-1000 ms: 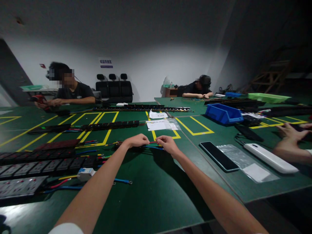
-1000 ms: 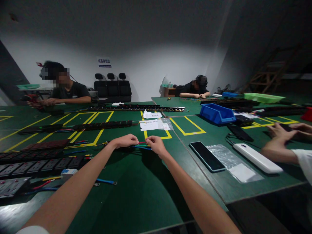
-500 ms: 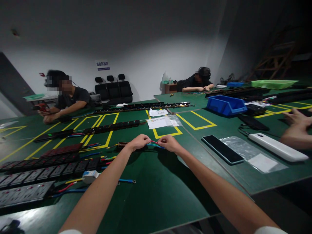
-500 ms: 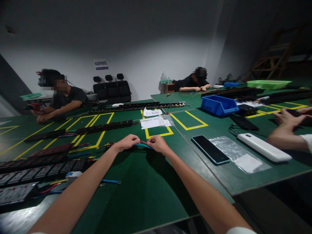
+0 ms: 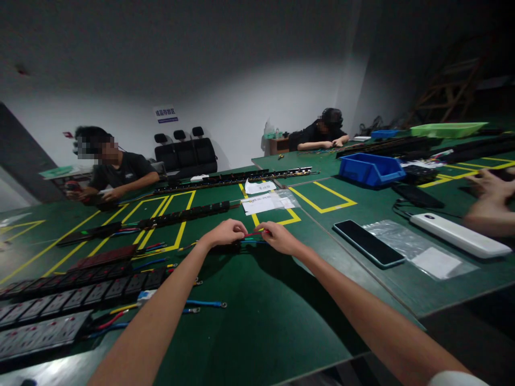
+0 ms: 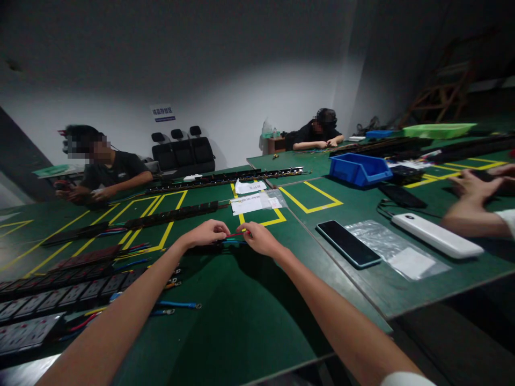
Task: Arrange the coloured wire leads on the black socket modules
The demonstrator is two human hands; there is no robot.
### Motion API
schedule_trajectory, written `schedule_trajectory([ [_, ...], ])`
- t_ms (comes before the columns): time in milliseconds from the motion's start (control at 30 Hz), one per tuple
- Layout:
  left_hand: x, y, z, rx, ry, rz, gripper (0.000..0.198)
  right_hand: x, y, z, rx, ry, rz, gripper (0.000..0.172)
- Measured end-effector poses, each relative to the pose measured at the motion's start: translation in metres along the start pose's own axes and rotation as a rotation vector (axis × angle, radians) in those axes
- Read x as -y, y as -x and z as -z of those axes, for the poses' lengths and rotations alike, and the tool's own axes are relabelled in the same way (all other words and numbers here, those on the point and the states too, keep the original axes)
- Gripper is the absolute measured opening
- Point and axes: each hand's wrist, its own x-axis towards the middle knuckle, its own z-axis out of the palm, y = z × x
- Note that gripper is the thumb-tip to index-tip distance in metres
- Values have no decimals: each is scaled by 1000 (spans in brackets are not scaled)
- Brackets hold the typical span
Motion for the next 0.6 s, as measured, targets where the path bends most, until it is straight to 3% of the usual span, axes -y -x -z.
schedule_trajectory([
  [300,-34,-5,-4,4,-535,-174,17,2,-1,-3,-15,44,2,33],
  [467,-50,3,-8,22,-853,-201,26,1,-2,-4,-31,-2,-5,34],
  [600,-48,8,-6,25,-980,-239,33,1,-2,-3,-9,-35,-18,35],
])
